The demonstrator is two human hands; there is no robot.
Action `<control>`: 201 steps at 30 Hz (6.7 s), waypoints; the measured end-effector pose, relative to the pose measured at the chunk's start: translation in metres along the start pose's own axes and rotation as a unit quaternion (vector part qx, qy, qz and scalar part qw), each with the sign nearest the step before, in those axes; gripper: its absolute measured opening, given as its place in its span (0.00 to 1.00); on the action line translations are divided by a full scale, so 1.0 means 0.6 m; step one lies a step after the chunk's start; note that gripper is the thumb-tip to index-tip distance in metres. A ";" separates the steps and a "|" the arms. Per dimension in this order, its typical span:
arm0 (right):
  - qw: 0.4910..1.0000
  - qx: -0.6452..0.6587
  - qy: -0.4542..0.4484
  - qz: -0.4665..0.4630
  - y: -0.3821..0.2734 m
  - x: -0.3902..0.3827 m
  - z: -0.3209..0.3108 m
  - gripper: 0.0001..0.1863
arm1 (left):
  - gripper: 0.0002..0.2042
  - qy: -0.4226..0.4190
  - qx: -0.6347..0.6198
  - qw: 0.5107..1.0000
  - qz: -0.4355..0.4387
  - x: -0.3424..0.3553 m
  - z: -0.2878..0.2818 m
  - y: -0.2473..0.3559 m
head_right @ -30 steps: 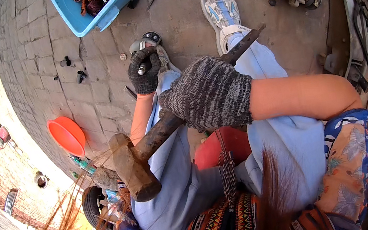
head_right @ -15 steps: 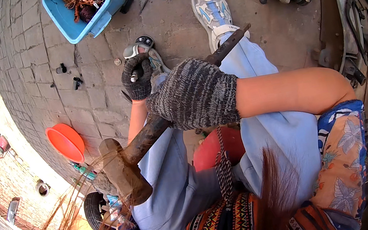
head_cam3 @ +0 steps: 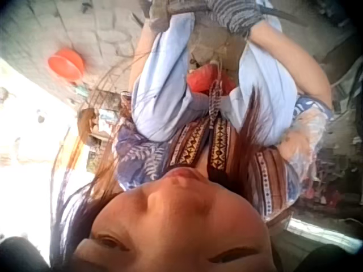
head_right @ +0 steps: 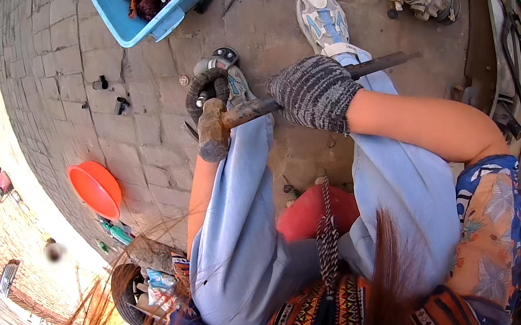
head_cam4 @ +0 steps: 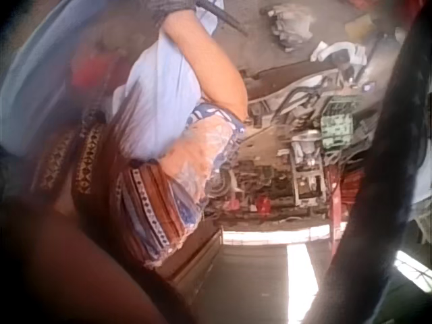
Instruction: The person sits on a paved surface and repeatedly strikes a small metal object held in their left hand with a hammer in their right hand. The person adjusts the object's position occasionally while continuing to hammer it.
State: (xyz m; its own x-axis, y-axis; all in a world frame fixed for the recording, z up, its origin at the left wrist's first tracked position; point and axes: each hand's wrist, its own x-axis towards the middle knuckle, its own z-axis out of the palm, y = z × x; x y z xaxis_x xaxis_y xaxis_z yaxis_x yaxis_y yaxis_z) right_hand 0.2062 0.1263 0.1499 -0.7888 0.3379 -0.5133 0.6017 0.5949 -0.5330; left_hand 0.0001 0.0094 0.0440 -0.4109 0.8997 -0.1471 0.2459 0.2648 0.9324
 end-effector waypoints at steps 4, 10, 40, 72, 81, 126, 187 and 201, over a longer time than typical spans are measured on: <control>0.994 0.040 0.016 -0.099 -0.019 -0.029 -0.036 0.10 | 0.09 -0.017 0.011 1.000 0.007 -0.007 0.006 -0.028; 0.993 0.031 -0.015 -0.109 -0.022 -0.026 -0.026 0.08 | 0.08 0.017 -0.099 0.995 0.000 -0.005 0.009 -0.003; 0.997 -0.034 0.058 -0.023 0.008 -0.008 -0.001 0.07 | 0.09 0.033 0.037 0.997 0.055 0.003 0.024 -0.049; 0.994 -0.009 -0.062 -0.084 -0.009 -0.030 -0.039 0.09 | 0.09 0.087 0.008 0.996 -0.029 -0.001 0.032 -0.006; 0.996 -0.008 -0.008 -0.090 0.002 -0.028 -0.021 0.10 | 0.10 0.062 0.063 0.996 -0.018 -0.001 0.032 0.014; 0.997 -0.030 0.007 -0.074 0.012 -0.006 -0.009 0.08 | 0.11 0.073 0.162 0.981 0.082 -0.015 0.036 -0.041; 0.998 0.015 -0.061 0.023 0.030 -0.042 -0.039 0.10 | 0.14 -0.114 0.058 0.990 0.052 -0.002 0.051 -0.036; 0.997 -0.021 -0.020 -0.078 0.031 -0.061 -0.024 0.08 | 0.10 -0.095 0.172 0.974 0.108 0.011 0.046 0.015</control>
State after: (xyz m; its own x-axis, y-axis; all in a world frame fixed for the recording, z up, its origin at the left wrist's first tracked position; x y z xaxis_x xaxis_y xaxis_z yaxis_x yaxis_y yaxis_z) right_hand 0.2443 0.1355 0.1685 -0.8663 0.2107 -0.4529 0.4657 0.6688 -0.5795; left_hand 0.0240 0.0273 0.0420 -0.1555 0.9866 -0.0488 0.6025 0.1339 0.7868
